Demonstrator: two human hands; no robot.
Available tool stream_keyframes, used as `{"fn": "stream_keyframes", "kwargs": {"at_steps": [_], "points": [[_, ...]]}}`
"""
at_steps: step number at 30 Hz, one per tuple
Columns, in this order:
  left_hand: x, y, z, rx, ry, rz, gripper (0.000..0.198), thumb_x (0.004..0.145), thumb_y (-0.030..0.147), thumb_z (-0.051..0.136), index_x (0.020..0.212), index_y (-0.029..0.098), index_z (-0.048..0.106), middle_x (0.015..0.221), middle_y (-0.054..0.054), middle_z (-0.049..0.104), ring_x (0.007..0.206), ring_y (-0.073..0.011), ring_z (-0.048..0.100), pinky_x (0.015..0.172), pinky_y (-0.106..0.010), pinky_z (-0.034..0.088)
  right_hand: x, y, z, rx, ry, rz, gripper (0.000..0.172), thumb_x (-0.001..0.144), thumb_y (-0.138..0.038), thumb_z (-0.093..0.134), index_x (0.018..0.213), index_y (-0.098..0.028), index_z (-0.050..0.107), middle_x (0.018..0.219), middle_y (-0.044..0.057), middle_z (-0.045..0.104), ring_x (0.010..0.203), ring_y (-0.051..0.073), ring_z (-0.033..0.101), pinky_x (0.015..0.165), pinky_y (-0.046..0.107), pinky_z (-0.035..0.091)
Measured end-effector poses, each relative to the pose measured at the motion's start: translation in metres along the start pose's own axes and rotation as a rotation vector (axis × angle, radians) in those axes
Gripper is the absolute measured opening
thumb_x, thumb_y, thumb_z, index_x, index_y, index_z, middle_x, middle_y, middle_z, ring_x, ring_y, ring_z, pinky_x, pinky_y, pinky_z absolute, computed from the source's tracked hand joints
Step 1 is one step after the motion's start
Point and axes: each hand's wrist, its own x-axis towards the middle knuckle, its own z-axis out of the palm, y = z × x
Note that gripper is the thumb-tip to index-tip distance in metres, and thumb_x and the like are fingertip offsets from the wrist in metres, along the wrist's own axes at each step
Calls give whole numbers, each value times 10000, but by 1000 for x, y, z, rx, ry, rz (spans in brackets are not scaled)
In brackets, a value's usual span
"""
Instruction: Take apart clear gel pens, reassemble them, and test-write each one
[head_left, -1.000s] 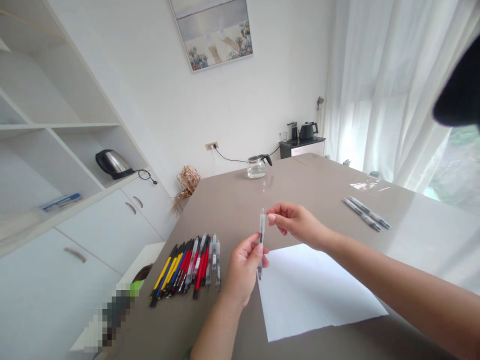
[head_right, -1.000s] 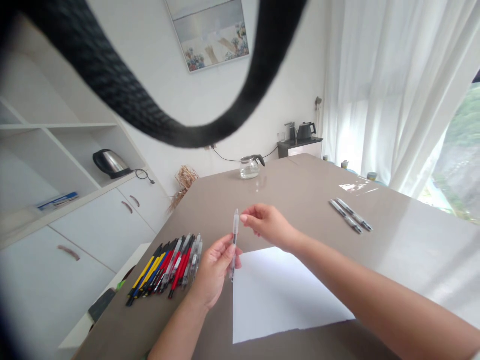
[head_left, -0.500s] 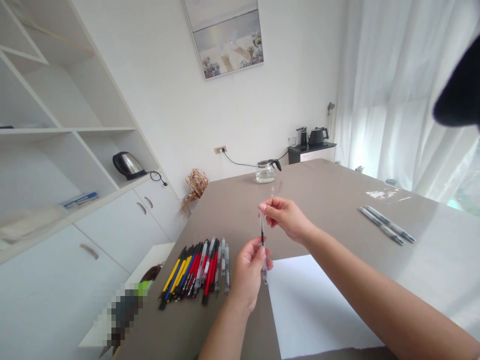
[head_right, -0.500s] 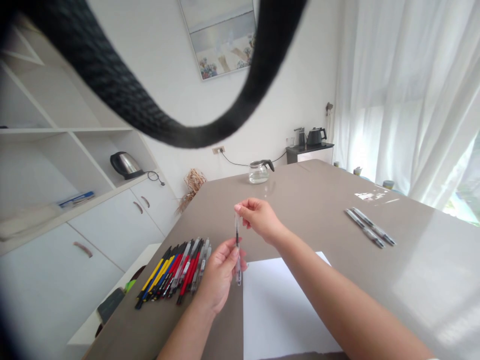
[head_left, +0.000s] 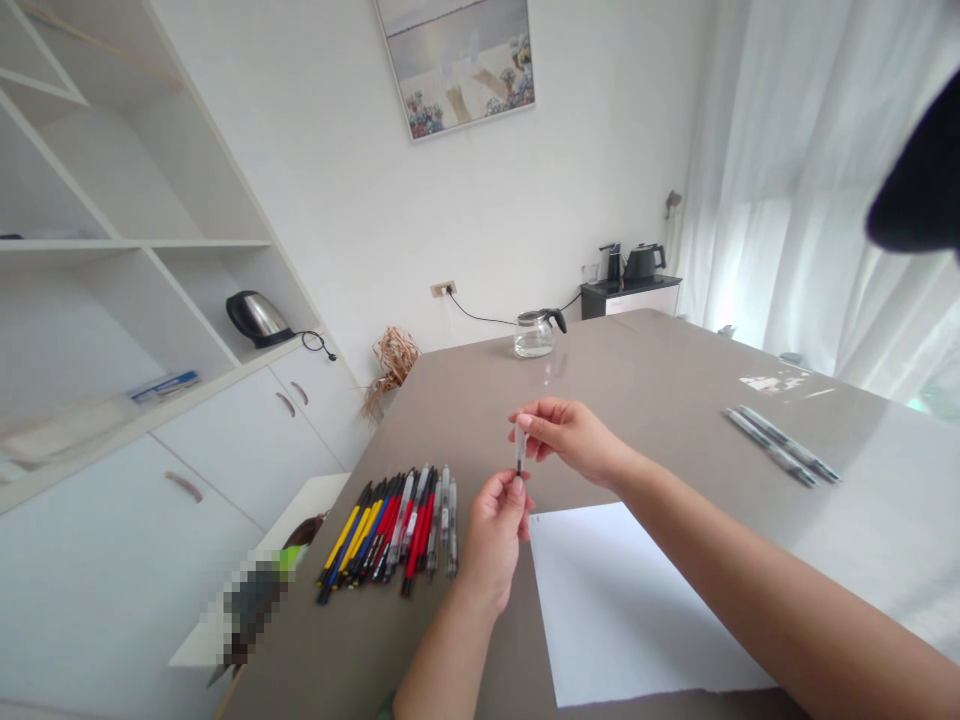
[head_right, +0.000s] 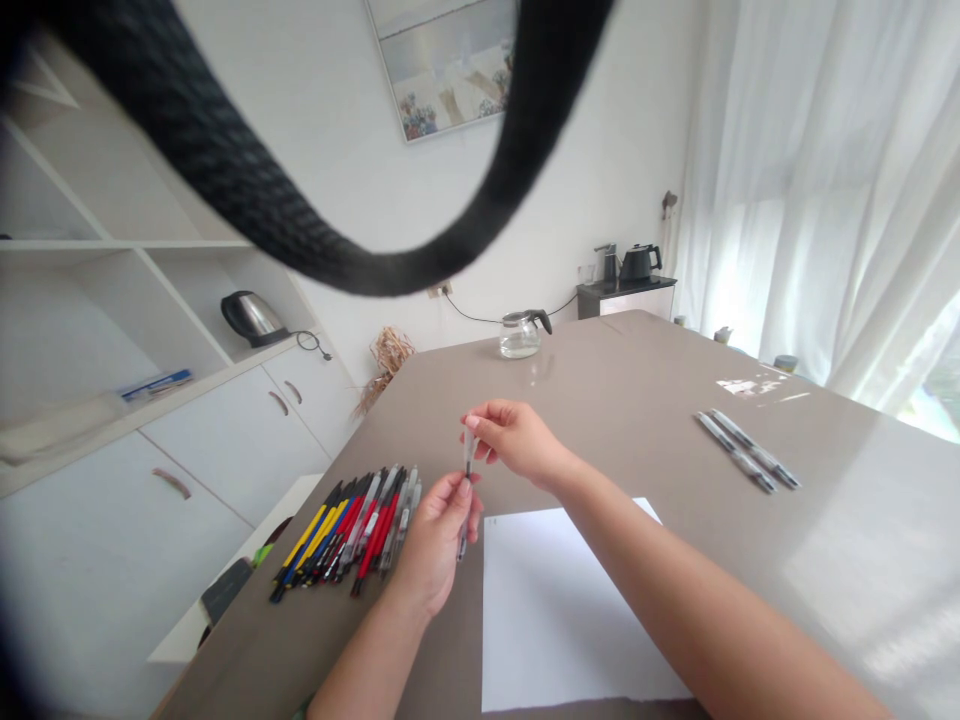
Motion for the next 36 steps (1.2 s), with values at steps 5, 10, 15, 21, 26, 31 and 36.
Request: {"fn": "stream_keyframes", "kwargs": {"at_steps": [5, 10, 15, 21, 26, 31, 36], "points": [[-1, 0, -1, -6, -8, -24, 326, 719, 447, 496, 897, 176, 536, 619, 24, 491, 499, -67, 429, 510, -191, 335, -1, -7, -3, 59, 55, -20, 288, 716, -390, 516, 864, -148, 567, 808, 69, 618, 541, 79, 514, 505, 215, 412], [-1, -1, -1, -5, -24, -45, 309, 721, 440, 494, 881, 179, 539, 625, 21, 499, 514, -70, 447, 527, -198, 353, 0, -8, -7, 67, 125, -50, 298, 714, -401, 514, 858, -146, 564, 819, 78, 612, 570, 91, 525, 508, 218, 417], [-1, -3, -2, 9, -29, -50, 277, 747, 418, 468, 887, 188, 532, 640, 24, 479, 527, -65, 443, 526, -192, 360, 5, -8, -18, 83, 238, -106, 305, 715, -422, 507, 846, -150, 547, 833, 75, 595, 574, 91, 526, 503, 215, 421], [4, -1, -9, -18, 84, 0, 294, 733, 425, 483, 902, 190, 534, 656, 21, 467, 545, -67, 434, 510, -183, 369, 14, 25, -25, -237, 320, 39, 306, 734, -448, 459, 755, -153, 539, 604, 44, 585, 480, 99, 516, 472, 225, 426], [9, -2, -16, -43, 173, 17, 313, 728, 433, 484, 916, 186, 525, 649, 24, 465, 537, -64, 424, 485, -176, 360, 29, 66, -4, -659, 165, 283, 241, 725, -362, 482, 718, -144, 584, 480, 40, 581, 413, 118, 520, 449, 223, 393], [10, -3, -18, -55, 171, 8, 310, 729, 437, 481, 902, 185, 531, 634, 29, 461, 522, -60, 421, 471, -175, 352, 43, 82, 16, -859, 171, 313, 192, 637, -266, 573, 704, -93, 620, 663, 134, 632, 660, 215, 589, 575, 264, 403], [9, -2, -18, -65, 170, 14, 304, 732, 431, 479, 899, 183, 534, 636, 29, 456, 527, -59, 424, 474, -176, 350, 45, 87, 15, -957, 150, 355, 265, 648, -332, 562, 745, -97, 638, 704, 136, 638, 689, 213, 592, 581, 250, 404]]}}
